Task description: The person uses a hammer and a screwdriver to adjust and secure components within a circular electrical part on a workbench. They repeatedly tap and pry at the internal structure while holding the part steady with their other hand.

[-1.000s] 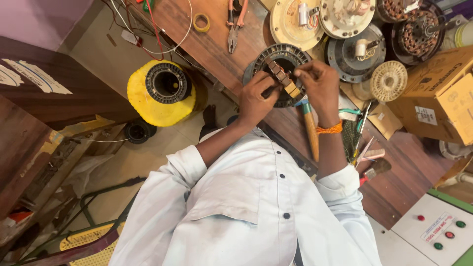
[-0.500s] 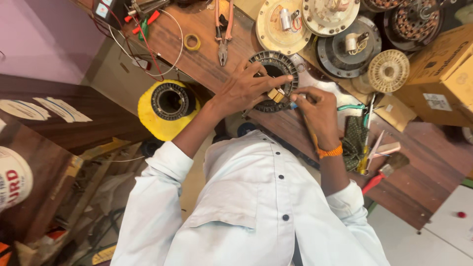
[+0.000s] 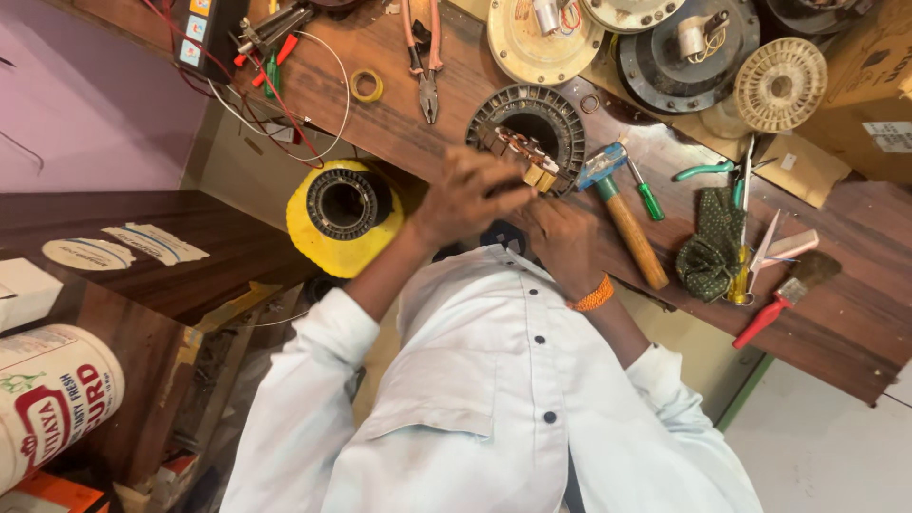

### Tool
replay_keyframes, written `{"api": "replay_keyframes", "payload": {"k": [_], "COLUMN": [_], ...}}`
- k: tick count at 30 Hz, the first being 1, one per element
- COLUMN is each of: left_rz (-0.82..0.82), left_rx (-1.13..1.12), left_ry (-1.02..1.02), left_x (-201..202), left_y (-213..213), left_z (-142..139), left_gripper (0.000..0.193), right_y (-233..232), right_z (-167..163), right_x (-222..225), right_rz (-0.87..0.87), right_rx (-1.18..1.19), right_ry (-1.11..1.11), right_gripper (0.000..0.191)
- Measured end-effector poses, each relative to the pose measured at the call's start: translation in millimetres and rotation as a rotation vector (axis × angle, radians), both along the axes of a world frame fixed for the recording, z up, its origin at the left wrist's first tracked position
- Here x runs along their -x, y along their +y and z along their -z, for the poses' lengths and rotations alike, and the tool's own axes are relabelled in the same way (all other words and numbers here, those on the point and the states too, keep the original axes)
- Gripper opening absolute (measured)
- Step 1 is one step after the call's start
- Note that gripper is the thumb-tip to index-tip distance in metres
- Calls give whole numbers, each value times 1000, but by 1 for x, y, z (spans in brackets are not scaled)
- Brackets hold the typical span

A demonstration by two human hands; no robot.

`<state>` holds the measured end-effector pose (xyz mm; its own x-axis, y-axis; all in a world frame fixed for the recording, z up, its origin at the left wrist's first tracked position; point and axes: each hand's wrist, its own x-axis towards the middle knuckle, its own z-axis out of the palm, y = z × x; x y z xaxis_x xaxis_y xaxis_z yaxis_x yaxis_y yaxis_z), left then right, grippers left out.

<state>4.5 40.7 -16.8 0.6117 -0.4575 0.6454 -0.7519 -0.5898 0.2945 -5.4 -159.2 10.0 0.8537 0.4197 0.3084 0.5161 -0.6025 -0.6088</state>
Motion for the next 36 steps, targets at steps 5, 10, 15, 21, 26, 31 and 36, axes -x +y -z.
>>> {"api": "replay_keyframes", "payload": {"k": [5, 10, 15, 21, 26, 31, 36], "left_rz": [-64, -188, -378, -543, -593, -318, -129], "left_rx": [241, 558, 740, 723, 530, 203, -38], "left_ry": [241, 287, 385, 382, 289, -57, 137], "left_x": [23, 23, 23, 19, 16, 11, -22], "left_y": [-10, -28, -40, -60, -63, -42, -18], "left_z": [22, 25, 23, 29, 24, 7, -16], "left_gripper": [28, 20, 19, 22, 34, 57, 63], "right_y": [-7, -7, -6, -7, -9, -29, -60], "right_z": [-29, -43, -39, -18, -3, 3, -14], "right_x": [12, -22, -49, -85, -93, -88, -70], "right_rz": [-54, 36, 142, 39, 61, 149, 127], "right_rx": [-77, 33, -21, -195, -96, -54, -162], "right_ry": [189, 256, 300, 450, 396, 459, 649], "right_gripper": [8, 9, 11, 11, 10, 11, 11]}}
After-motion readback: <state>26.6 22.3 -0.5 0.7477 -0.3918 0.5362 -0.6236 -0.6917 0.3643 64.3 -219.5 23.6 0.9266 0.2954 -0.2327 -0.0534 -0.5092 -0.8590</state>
